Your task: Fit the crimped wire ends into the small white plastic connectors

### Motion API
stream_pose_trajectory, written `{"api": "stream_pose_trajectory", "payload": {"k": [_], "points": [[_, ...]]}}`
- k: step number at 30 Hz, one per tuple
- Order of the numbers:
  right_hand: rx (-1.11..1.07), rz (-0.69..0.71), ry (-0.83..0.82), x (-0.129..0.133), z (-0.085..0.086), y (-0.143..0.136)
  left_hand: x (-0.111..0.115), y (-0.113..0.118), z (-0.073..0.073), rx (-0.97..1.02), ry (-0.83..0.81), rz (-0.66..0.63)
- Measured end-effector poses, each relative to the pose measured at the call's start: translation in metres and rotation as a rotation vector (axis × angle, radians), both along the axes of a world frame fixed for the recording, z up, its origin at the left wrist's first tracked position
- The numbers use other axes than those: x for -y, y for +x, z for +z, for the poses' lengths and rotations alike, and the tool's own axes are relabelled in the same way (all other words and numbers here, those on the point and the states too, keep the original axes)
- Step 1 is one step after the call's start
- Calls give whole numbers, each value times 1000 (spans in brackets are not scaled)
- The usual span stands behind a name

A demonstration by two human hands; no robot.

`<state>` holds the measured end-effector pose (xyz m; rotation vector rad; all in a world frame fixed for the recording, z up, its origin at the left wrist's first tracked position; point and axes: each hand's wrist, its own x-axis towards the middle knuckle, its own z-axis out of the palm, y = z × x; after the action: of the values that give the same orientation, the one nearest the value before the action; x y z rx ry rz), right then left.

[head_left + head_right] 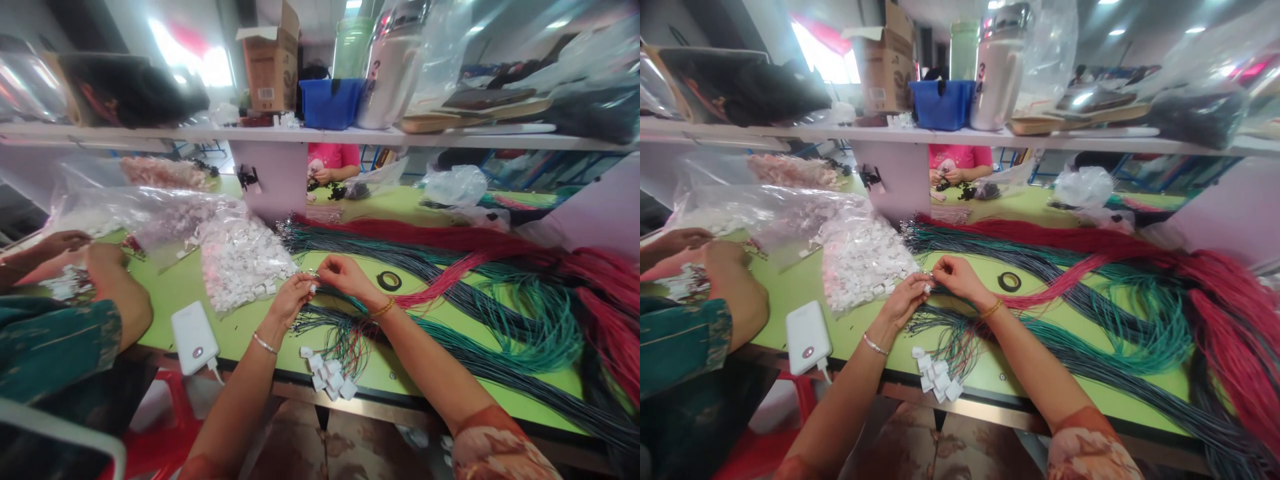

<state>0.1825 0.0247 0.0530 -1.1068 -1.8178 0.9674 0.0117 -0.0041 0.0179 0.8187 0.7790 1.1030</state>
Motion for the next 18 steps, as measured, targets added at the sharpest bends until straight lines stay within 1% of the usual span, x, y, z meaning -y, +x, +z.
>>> {"api": "stream_pose_trajectory", "payload": {"k": [3,7,10,14,16,18], "points": [[1,-24,-67,4,-12,9,-1,1,-2,13,16,17],[-30,-50,-66,13,-25,10,-2,4,-8,13,40,47],[-20,-44,-61,17,-29,6,-4,5,-11,16,26,53],[-13,-39,-122,15,-32,4,-3,7,-8,-4,29,51],[-40,-35,-167,13,-35,4,-2,9,-6,-55,55,58],[-90,-19,-231,12,-39,3,0,11,-5,-146,119,94]]}}
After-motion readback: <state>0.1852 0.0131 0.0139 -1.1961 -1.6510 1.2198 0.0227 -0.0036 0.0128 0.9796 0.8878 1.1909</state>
